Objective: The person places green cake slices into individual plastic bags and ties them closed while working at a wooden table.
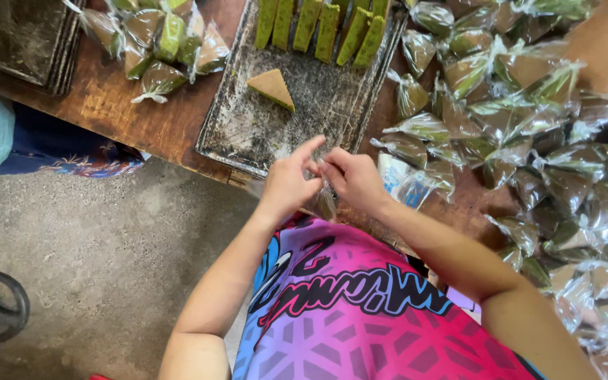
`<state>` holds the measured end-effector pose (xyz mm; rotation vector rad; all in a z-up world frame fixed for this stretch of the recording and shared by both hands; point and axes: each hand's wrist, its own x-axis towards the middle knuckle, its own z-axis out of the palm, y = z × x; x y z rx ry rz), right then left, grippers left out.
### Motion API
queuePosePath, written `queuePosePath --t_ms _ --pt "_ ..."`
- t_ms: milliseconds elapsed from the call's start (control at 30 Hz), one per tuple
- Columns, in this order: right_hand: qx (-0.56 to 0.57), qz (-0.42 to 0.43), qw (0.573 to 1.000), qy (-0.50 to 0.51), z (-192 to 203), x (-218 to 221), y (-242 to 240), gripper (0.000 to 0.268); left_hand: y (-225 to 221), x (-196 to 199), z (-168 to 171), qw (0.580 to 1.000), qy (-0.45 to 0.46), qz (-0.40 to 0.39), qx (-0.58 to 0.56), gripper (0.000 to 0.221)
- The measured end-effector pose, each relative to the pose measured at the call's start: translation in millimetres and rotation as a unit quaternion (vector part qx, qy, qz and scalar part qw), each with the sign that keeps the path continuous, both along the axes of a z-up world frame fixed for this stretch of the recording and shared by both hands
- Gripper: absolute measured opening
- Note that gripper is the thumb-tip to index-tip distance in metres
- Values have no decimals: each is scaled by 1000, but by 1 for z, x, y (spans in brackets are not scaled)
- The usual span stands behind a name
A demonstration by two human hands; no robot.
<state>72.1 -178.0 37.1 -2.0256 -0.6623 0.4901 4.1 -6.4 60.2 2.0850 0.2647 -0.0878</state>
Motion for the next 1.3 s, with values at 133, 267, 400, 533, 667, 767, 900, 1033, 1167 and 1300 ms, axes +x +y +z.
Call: queuePosePath --t_ms 133,267,400,533,667,767,900,1033,1167,1300 --pt "201 -101 823 522 -38 1 -1 15 -16 -16 -8 989 -123 10 86 25" --pt "203 -134 888 391 -16 -13 -5 19 -14 -15 -25 986 -151 36 62 14" --pt "-59 51 994 -83 6 8 -6 14 -14 -1 -51 998 -17 -34 -48 26" --pt "97 174 980 -28 26 18 -30 16 -29 -17 -25 972 52 -56 -223 20" --pt "288 55 852 434 -5 2 -38 14 -24 -12 18 982 -78 -24 -168 14" --pt "285 -25 772 568 -32 -11 -36 12 -22 -13 40 976 -211 -24 39 15" --pt "66 -34 951 300 -29 5 -54 22 -25 -14 42 980 -191 -56 25 13" --pt "140 -258 955 36 30 61 -74 22 -21 -10 33 974 -151 -27 -166 17" --pt "20 -72 967 -242 73 36 -61 28 -26 -7 21 919 -163 2 -359 21" --pt "91 63 994 16 55 -15 -28 52 -36 -1 16 845 -153 100 -502 25"
